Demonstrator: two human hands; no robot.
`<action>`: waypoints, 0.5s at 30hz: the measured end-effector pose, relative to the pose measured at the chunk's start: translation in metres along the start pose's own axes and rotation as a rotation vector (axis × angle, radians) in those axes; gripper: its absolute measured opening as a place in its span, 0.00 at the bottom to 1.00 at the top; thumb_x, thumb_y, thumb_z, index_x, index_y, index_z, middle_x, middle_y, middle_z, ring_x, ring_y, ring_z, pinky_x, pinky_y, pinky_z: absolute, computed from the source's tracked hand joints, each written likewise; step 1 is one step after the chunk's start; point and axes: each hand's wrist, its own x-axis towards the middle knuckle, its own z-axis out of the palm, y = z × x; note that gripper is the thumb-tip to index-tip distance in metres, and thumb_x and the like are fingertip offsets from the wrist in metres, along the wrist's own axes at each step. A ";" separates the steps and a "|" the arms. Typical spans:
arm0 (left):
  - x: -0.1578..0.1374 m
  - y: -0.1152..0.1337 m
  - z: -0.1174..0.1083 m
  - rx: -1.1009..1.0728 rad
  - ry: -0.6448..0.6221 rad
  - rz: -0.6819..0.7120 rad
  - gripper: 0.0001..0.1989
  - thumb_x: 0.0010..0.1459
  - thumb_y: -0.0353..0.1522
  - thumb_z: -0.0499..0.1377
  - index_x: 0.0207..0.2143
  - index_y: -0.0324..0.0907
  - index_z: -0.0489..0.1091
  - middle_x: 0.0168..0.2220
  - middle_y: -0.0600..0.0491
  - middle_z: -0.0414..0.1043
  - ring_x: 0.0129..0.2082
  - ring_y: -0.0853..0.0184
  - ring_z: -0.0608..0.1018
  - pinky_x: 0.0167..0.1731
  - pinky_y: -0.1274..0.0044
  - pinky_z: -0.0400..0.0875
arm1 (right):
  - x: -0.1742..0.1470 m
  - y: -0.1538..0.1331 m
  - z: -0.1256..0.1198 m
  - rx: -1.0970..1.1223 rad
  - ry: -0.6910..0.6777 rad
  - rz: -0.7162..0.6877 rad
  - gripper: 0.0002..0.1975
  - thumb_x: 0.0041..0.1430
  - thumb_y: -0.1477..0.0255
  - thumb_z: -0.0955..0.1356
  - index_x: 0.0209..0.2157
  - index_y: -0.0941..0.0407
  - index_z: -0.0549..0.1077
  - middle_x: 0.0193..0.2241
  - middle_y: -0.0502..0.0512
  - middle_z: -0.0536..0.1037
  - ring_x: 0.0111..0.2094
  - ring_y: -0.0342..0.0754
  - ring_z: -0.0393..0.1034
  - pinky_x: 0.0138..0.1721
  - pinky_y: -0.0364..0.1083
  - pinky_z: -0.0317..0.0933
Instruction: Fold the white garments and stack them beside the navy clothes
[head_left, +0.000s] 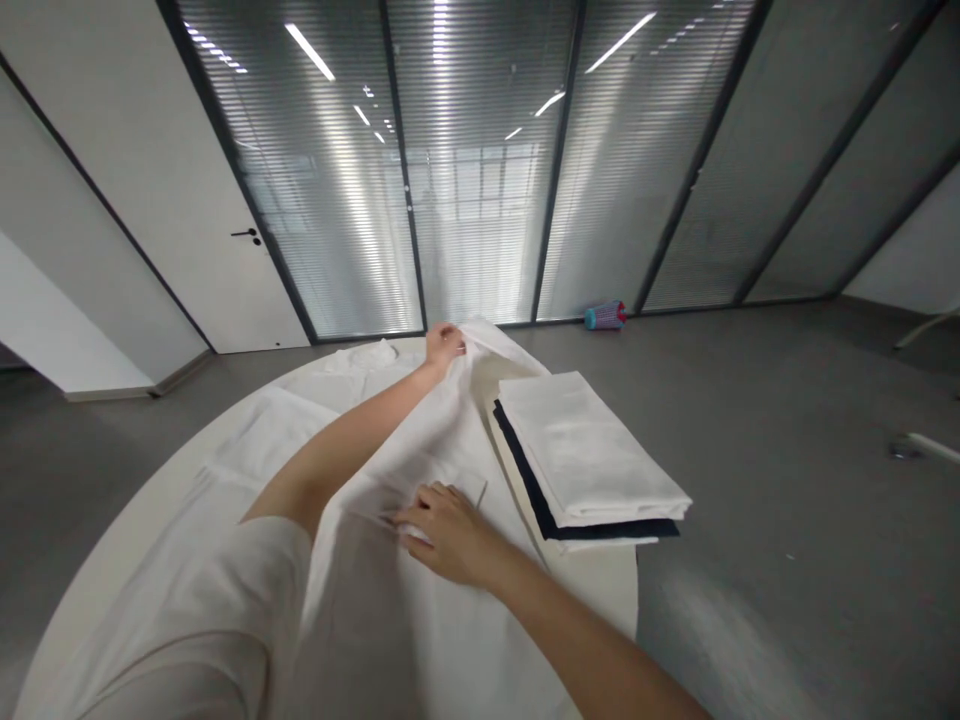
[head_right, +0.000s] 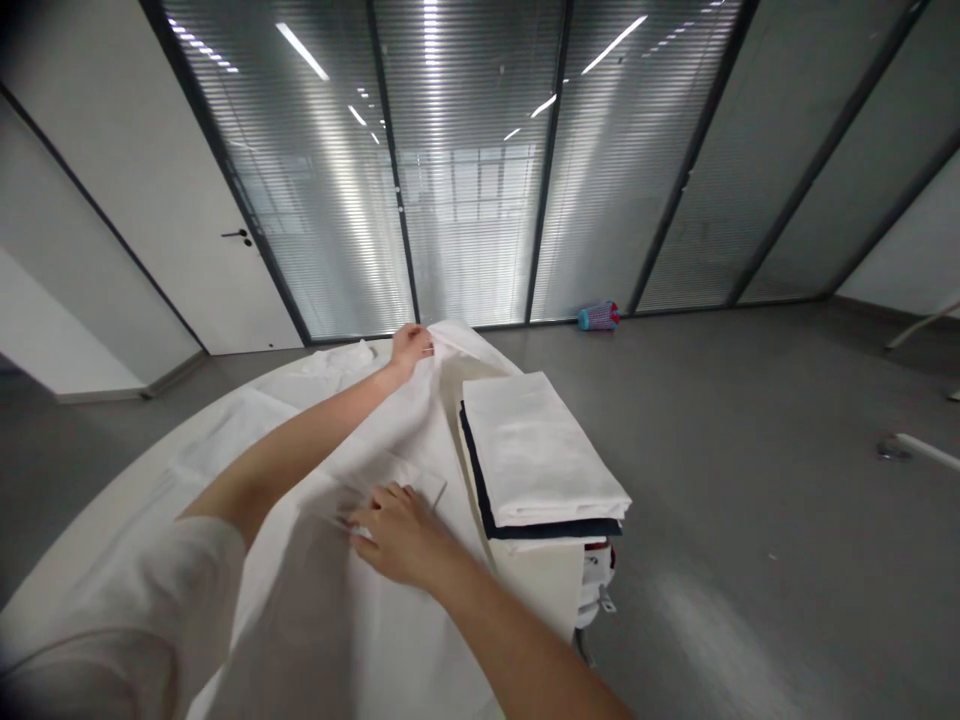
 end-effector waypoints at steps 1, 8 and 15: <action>-0.011 -0.008 -0.024 -0.039 0.057 -0.037 0.08 0.59 0.29 0.56 0.42 0.42 0.64 0.31 0.56 0.69 0.32 0.70 0.77 0.39 0.73 0.75 | 0.000 0.000 0.000 0.009 0.002 0.003 0.12 0.66 0.68 0.68 0.49 0.53 0.77 0.40 0.55 0.74 0.45 0.51 0.67 0.48 0.49 0.60; -0.083 -0.045 -0.145 0.217 0.179 -0.142 0.28 0.45 0.25 0.67 0.49 0.41 0.63 0.40 0.45 0.70 0.45 0.52 0.77 0.50 0.57 0.68 | 0.004 -0.001 0.002 0.048 -0.008 0.040 0.11 0.65 0.69 0.68 0.48 0.53 0.79 0.40 0.55 0.74 0.44 0.50 0.67 0.49 0.48 0.59; -0.037 -0.002 -0.077 0.711 -0.199 0.158 0.19 0.53 0.32 0.65 0.48 0.46 0.72 0.55 0.47 0.66 0.59 0.53 0.67 0.61 0.64 0.57 | 0.005 -0.003 0.003 0.064 0.005 0.044 0.12 0.66 0.69 0.68 0.49 0.52 0.78 0.40 0.54 0.74 0.45 0.49 0.66 0.50 0.48 0.59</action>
